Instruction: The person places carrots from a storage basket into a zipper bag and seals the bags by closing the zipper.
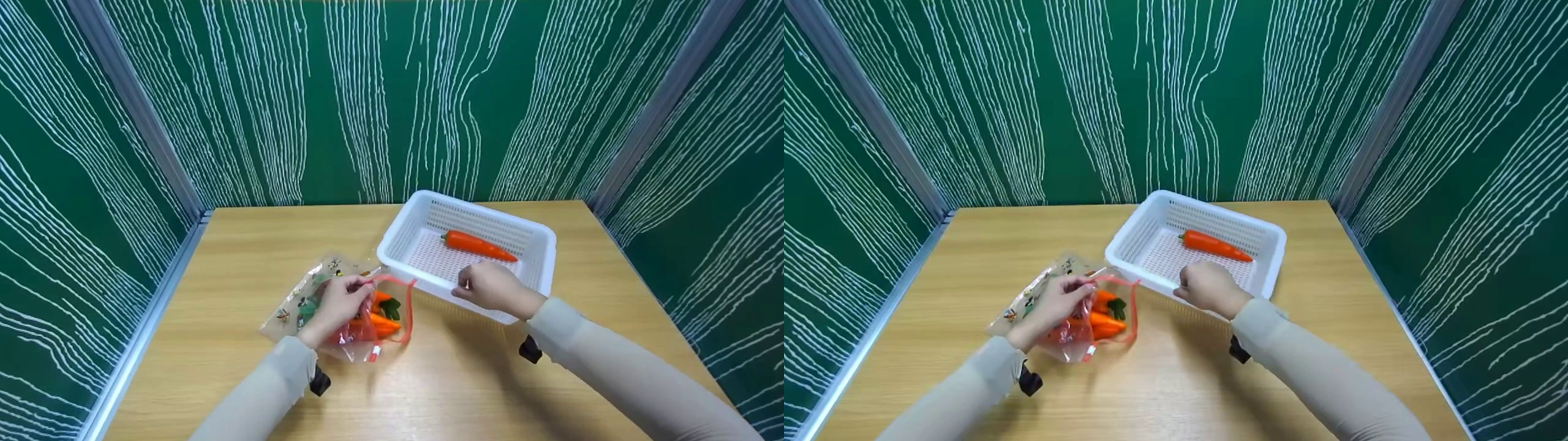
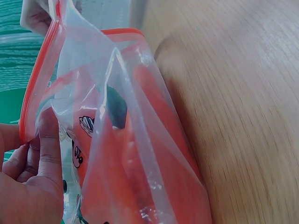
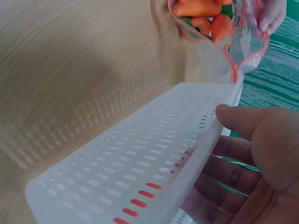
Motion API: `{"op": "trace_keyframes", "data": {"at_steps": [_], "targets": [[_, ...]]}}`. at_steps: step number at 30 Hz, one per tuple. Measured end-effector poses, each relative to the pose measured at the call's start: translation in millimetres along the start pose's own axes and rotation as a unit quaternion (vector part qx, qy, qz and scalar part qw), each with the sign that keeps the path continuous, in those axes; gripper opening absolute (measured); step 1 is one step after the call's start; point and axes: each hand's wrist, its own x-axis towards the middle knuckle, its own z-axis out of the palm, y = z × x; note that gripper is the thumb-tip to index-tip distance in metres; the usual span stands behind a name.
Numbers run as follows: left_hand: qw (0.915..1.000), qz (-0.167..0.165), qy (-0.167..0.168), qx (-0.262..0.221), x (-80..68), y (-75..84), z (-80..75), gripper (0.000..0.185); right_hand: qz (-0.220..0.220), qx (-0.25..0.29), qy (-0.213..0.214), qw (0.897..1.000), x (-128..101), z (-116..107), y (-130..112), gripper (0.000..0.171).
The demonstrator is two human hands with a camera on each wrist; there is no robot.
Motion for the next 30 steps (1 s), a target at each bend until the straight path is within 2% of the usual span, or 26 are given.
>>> {"op": "trace_keyframes", "data": {"at_steps": [7, 14, 26, 30], "targets": [[0.9998, -0.008, 0.006, 0.017, -0.8, 1.0, -2.0, 0.021, -0.013, -0.010, 0.004, 1.000, 0.3, 3.2, -12.6, 0.019], [0.9999, 0.004, 0.010, 0.000, 1.5, 1.0, -1.7, 0.021, -0.021, -0.015, -0.005, 1.000, 2.4, -0.1, -15.1, 0.016], [0.9994, 0.003, 0.016, 0.030, 1.6, 1.6, -1.8, 0.021, 0.000, 0.039, -0.012, 0.999, 22.5, -44.2, -6.0, 0.014], [0.9995, 0.010, 0.016, 0.025, 1.2, 1.7, -0.5, 0.020, 0.007, 0.065, -0.020, 0.998, 28.3, -54.4, 0.6, 0.015]]}}
